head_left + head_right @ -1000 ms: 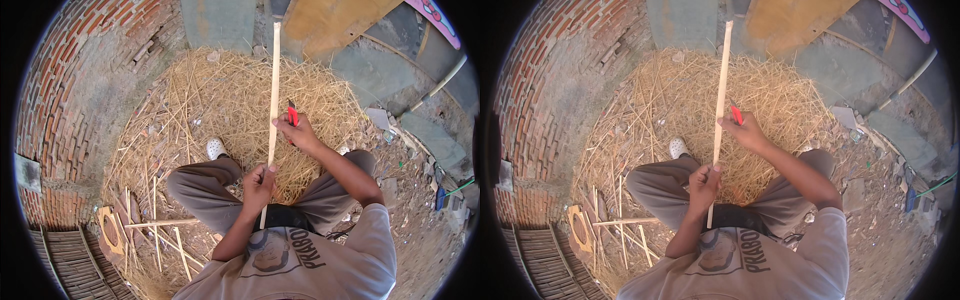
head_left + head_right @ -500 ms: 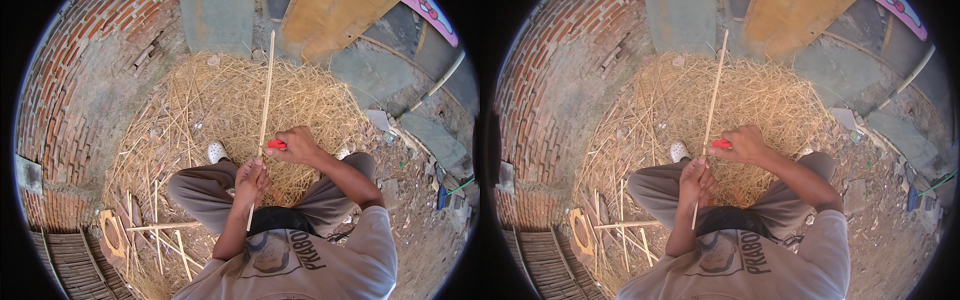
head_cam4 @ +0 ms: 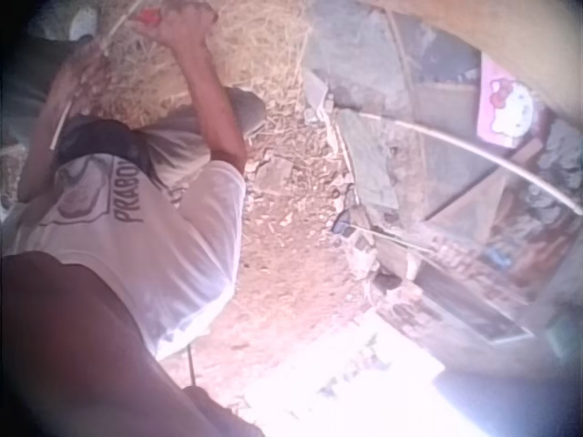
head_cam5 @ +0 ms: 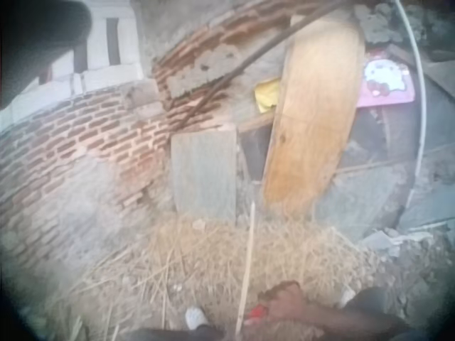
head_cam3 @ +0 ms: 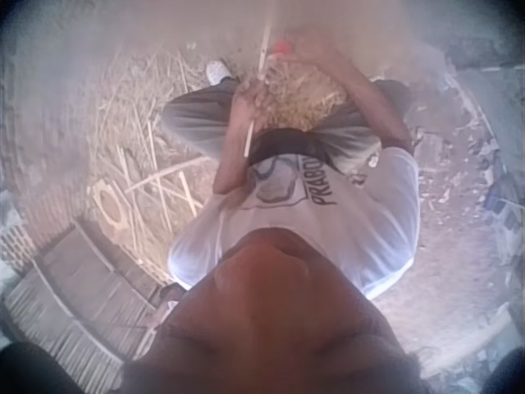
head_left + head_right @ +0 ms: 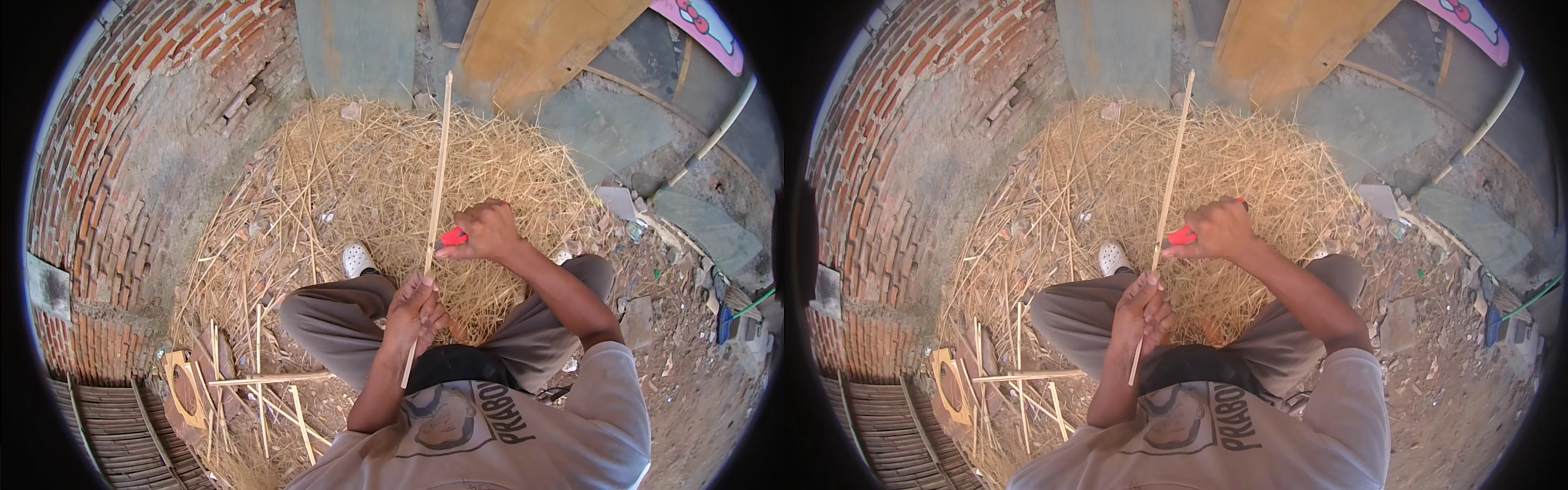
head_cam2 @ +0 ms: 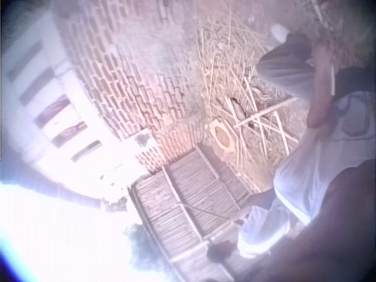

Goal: The person sits on a straw-covered floor and uses a red utility knife to split a long bamboo stick into thin strips. They hold the stick vertically and repeatedly slice along its length to create multiple fine strands.

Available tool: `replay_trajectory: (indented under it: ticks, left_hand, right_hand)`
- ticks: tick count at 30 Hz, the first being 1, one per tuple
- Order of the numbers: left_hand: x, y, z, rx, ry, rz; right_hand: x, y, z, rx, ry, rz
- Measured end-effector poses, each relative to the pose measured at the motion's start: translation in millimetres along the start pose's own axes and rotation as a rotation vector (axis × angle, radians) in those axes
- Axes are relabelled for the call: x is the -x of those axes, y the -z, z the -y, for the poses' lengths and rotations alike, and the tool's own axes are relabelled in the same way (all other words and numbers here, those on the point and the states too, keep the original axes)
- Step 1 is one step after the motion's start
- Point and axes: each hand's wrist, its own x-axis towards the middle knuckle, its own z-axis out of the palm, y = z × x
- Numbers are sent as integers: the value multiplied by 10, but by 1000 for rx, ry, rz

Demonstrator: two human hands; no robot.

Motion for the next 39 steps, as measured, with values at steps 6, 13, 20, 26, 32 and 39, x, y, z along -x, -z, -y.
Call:
replay_trajectory:
  ticks: [6,13,20,26,32,39]
  left_hand:
    - [-71,154,90,192,39,44]
    - [44,202,382,358,74,155]
    - [181,287,417,357,117,78]
    - [358,330,456,438,231,88]
    - [1074,494,662,245,517,246]
    - [707,580,73,292,40,152]
  right_hand:
    - [48,-150,-41,15,-2,27]
    - [18,-252,-600,164,-283,134]
    - [53,-342,-563,136,-255,186]
    - [143,-388,-1076,303,-420,259]
    - [425,-12,-2043,332,-1298,253]
    - [176,-4,-1445,196,-1102,268]
